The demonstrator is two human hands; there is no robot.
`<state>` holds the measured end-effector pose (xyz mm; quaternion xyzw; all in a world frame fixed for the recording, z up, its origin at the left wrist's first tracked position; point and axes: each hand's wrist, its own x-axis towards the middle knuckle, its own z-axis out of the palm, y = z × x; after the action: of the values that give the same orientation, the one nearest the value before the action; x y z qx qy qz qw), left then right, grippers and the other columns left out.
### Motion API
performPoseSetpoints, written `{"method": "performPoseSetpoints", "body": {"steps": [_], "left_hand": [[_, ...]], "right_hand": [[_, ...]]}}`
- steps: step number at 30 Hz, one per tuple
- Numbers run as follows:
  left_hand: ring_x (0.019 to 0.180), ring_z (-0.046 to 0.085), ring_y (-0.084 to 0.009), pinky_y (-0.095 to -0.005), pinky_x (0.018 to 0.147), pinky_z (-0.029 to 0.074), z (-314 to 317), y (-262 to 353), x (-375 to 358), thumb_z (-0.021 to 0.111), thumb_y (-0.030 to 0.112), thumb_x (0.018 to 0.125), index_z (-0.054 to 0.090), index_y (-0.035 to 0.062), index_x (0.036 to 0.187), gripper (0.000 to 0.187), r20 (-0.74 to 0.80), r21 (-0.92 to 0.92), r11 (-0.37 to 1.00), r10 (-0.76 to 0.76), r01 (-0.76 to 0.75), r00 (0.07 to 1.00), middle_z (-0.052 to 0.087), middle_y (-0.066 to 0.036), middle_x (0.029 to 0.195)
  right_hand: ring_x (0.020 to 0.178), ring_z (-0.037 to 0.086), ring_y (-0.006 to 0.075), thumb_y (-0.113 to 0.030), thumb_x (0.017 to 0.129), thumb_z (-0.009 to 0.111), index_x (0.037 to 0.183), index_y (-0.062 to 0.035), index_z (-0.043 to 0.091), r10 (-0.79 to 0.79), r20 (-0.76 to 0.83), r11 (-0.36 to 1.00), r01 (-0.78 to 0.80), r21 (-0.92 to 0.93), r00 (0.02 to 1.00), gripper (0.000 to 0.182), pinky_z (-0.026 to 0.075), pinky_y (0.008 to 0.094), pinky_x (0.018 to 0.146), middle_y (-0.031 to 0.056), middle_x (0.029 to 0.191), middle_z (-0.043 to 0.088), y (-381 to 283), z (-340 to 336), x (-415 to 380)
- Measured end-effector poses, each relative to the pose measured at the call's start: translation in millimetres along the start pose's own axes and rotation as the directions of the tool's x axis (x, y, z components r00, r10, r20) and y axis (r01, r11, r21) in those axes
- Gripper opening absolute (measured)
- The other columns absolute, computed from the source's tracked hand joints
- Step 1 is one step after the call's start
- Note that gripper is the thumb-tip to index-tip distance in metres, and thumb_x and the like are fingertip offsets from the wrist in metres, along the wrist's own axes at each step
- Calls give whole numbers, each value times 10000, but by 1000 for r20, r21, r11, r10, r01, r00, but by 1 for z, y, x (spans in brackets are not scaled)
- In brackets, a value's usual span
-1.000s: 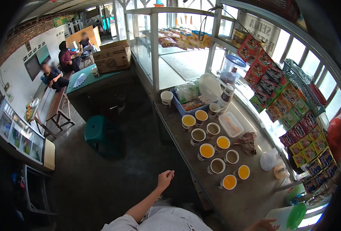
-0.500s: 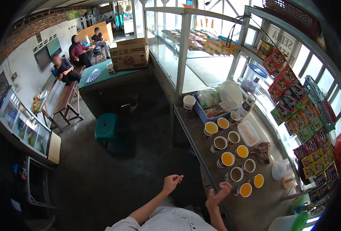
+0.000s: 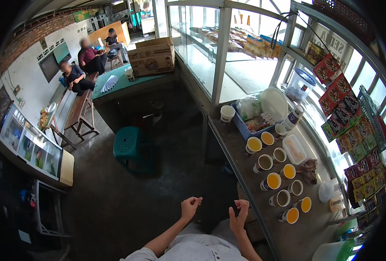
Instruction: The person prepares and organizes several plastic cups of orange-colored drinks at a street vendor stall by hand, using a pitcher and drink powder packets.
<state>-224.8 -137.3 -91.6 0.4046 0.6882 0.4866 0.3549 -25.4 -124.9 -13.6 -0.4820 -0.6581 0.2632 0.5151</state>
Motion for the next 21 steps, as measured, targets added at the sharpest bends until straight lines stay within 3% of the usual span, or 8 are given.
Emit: {"method": "performPoseSetpoints", "body": {"steps": [3,6,8,10,13,15,21], "left_hand": [[570,537,-55,-224,548,422,5,-2,4,685,332,853,667,18,735,336,26,-57,998,-34,36,999,609,-2,610],[595,524,-52,-222,561,413,20,-9,10,678,356,858,658,19,754,353,109,-196,969,-133,152,985,605,4,642],[594,500,-51,-225,558,400,36,-16,18,665,380,866,647,18,751,380,171,-335,914,-182,230,968,582,9,638],[627,490,-44,-216,586,392,48,-7,26,643,368,886,623,29,744,369,247,-308,910,-205,278,947,566,11,659],[626,452,-39,-224,572,367,69,9,37,619,371,904,593,44,715,379,294,-302,909,-199,288,935,526,31,649],[628,453,-40,-227,569,364,77,25,51,611,373,909,582,51,703,383,336,-240,937,-164,253,927,517,38,648],[629,474,-35,-211,546,371,106,51,94,596,336,924,562,83,716,330,452,-408,856,-113,318,885,540,37,657]], "right_hand": [[759,480,139,-91,823,630,1020,-50,565,86,169,996,-87,-2,982,211,391,267,675,43,857,502,11,3,8],[719,483,70,-96,851,625,1046,-60,580,241,388,937,-318,148,889,204,389,214,622,2,818,516,21,12,9],[755,514,89,-113,847,629,1061,-45,582,339,502,859,-479,180,796,230,422,238,685,12,821,536,28,20,12],[773,522,78,-139,862,621,1070,-38,581,362,583,812,-553,186,727,235,434,239,708,-4,809,542,39,28,17],[745,472,32,-135,901,595,1072,-36,561,334,616,790,-568,231,714,200,384,178,648,-22,842,520,46,34,35],[745,487,42,-137,910,583,1057,-30,556,387,595,706,-641,300,705,184,397,184,658,-13,864,537,55,37,49],[758,526,64,-171,921,577,1035,-42,555,519,447,606,-683,409,728,174,444,212,682,4,872,567,68,30,89]]}}
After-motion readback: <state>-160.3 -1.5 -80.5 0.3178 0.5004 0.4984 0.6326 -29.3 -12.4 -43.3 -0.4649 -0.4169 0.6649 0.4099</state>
